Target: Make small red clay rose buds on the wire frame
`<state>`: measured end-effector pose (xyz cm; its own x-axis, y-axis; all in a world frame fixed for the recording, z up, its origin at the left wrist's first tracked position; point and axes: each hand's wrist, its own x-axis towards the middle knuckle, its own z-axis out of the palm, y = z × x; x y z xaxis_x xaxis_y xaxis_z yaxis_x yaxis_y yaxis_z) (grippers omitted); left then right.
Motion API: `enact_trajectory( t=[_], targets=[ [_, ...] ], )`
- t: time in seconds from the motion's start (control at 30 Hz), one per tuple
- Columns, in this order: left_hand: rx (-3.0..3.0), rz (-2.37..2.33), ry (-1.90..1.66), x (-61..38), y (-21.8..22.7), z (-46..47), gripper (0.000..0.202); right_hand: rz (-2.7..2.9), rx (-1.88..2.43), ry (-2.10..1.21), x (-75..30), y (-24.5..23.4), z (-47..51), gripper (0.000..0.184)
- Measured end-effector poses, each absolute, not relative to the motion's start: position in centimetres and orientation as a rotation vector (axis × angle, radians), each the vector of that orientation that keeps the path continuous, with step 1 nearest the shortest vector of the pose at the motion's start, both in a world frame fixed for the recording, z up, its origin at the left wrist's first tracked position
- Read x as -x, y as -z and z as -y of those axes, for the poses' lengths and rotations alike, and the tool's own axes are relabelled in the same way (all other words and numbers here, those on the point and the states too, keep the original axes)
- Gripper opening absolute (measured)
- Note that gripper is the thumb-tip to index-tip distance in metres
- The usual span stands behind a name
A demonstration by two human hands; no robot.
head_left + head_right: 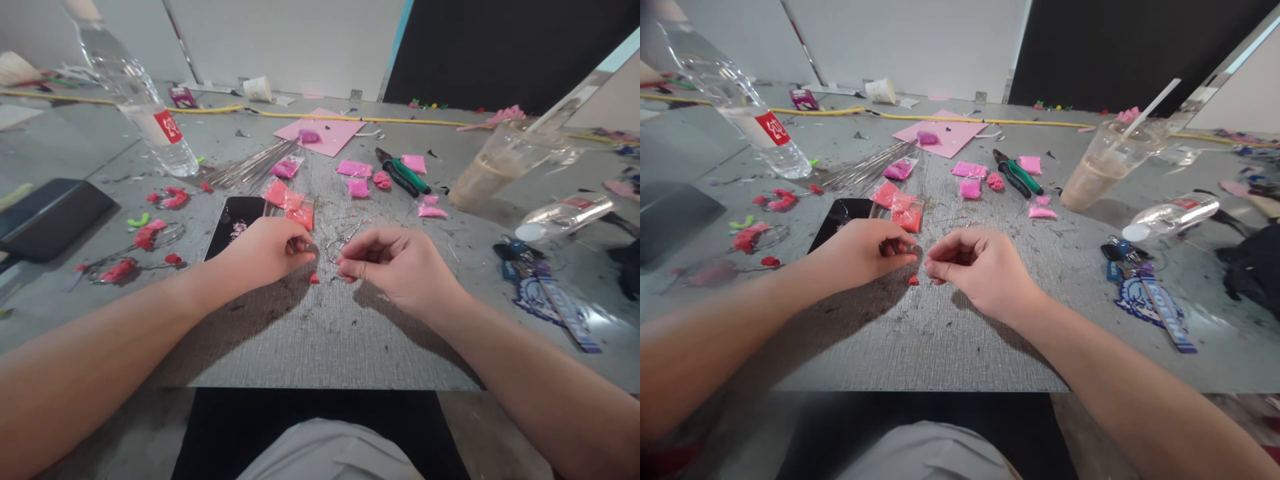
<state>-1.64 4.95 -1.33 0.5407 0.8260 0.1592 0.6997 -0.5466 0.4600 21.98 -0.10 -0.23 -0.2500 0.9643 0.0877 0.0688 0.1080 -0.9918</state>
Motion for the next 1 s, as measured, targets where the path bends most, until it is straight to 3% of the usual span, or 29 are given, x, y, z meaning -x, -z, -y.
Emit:
enact_trajectory(
  t=[0.13,0.27,0.4,0.73,1.0],
  targets=[
    [-2.406,-1.302,-0.631,1.3,0.7,-4.5,0.031,1.535,1.06,-1.121,-21.9,-0.5,0.9,0.022],
    [-2.318,-1.267,-0.727,0.6,-0.4,-3.6,0.02,1.79,0.897,-0.757,-21.8,-0.6,1.5,0.011],
    [-2.083,-1.047,-0.601,0.1,-1.1,-2.5,0.021,2.009,0.628,-0.433,-21.7,-0.1,1.3,0.01],
    [-1.846,-0.863,-0.404,-0.1,-2.2,-1.1,0.02,2.043,0.508,-0.441,-22.0,-0.1,1.1,0.009],
    [-1.742,-0.854,-0.471,0.1,-2.2,-1.3,0.024,2.07,0.511,-0.406,-22.2,-0.7,1.1,0.013]
  ],
)
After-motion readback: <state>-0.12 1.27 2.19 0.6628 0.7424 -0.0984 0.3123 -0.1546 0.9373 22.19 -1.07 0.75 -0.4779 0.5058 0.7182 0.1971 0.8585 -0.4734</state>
